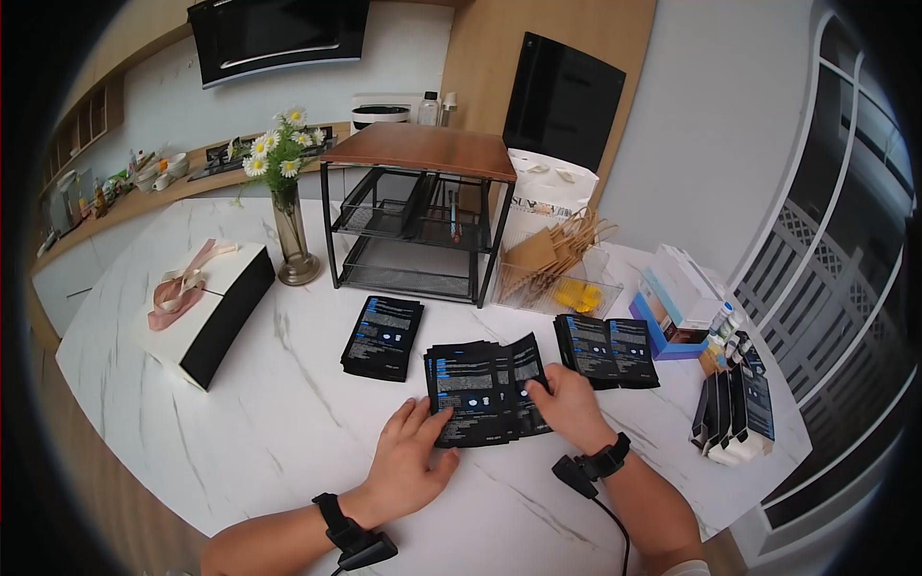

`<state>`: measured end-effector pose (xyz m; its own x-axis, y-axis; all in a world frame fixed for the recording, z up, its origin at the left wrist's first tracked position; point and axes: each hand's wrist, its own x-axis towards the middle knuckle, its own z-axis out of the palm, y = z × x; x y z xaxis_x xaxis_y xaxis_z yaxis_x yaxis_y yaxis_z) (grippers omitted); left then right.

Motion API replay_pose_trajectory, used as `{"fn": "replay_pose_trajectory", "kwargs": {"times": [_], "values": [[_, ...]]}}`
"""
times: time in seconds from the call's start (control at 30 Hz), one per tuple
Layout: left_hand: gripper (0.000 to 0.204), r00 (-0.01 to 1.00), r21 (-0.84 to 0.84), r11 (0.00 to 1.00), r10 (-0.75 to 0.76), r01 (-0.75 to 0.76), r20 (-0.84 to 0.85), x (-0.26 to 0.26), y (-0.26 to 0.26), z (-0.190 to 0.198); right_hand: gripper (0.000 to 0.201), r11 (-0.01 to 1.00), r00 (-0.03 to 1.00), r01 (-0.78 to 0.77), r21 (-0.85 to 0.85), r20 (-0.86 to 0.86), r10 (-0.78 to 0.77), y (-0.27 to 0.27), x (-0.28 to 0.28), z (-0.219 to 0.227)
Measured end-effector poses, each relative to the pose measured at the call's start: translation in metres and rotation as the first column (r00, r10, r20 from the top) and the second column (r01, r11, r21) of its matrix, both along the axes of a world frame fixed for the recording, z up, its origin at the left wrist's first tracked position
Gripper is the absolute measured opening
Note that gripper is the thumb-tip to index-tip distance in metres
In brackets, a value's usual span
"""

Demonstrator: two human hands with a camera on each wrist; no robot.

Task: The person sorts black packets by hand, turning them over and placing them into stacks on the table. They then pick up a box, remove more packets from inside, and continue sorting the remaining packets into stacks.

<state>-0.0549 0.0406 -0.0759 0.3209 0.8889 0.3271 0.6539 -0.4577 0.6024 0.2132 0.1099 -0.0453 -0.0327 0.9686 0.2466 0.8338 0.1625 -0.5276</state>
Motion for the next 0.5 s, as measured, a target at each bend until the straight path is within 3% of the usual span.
{"fn": "replay_pose_trajectory", "kwargs": {"times": [0.03, 0.07, 0.1, 0.13, 0.17, 0.27, 0.33, 0.4, 0.43, 0.5], "values": [[0.060, 1.000, -0.002, 1.000, 0.003, -0.003, 0.001, -0.001, 0.000, -0.001, 0.024, 1.000, 1.000, -0.003, -0.002, 0.001, 0.003, 0.002, -0.004, -0.007], [0.061, 1.000, -0.016, 1.000, -0.006, 0.005, -0.021, -0.001, 0.000, 0.000, 0.027, 0.988, 0.945, -0.114, -0.107, -0.319, 0.074, 0.002, -0.013, -0.012], [0.063, 0.999, -0.030, 0.999, -0.015, 0.014, -0.045, -0.001, 0.000, 0.000, 0.031, 0.953, 0.785, -0.250, -0.170, -0.612, 0.096, 0.002, -0.022, -0.013], [0.063, 0.999, -0.031, 0.999, -0.015, 0.013, -0.046, -0.001, 0.000, 0.000, 0.033, 0.912, 0.693, -0.375, -0.165, -0.704, 0.157, -0.004, -0.028, -0.010], [0.063, 0.999, -0.038, 0.999, -0.020, 0.019, -0.029, -0.001, 0.000, -0.001, 0.033, 0.913, 0.692, -0.375, -0.164, -0.705, 0.158, -0.010, -0.037, -0.007], [0.064, 0.999, -0.029, 0.999, -0.033, 0.032, -0.017, -0.002, 0.001, -0.003, 0.028, 0.824, 0.521, -0.541, -0.165, -0.835, 0.175, -0.025, -0.056, -0.001], [0.064, 0.999, -0.013, 0.999, -0.040, 0.039, -0.022, -0.004, 0.001, -0.002, 0.031, 0.829, 0.512, -0.537, -0.159, -0.842, 0.170, -0.026, -0.057, -0.006], [0.070, 0.961, -0.136, 0.989, -0.024, 0.063, 0.274, -0.006, 0.002, 0.003, 0.034, 0.836, 0.501, -0.531, -0.141, -0.847, 0.175, -0.029, -0.055, -0.007], [0.070, 0.962, -0.124, 0.990, -0.031, 0.067, 0.271, -0.005, 0.003, 0.005, 0.035, 0.849, 0.510, -0.513, -0.126, -0.841, 0.183, -0.031, -0.054, -0.005], [0.079, 0.763, -0.188, 0.979, 0.061, 0.080, 0.644, -0.002, 0.009, 0.002, 0.037, 0.868, 0.518, -0.487, -0.094, -0.832, 0.200, -0.032, -0.049, -0.001]]}}
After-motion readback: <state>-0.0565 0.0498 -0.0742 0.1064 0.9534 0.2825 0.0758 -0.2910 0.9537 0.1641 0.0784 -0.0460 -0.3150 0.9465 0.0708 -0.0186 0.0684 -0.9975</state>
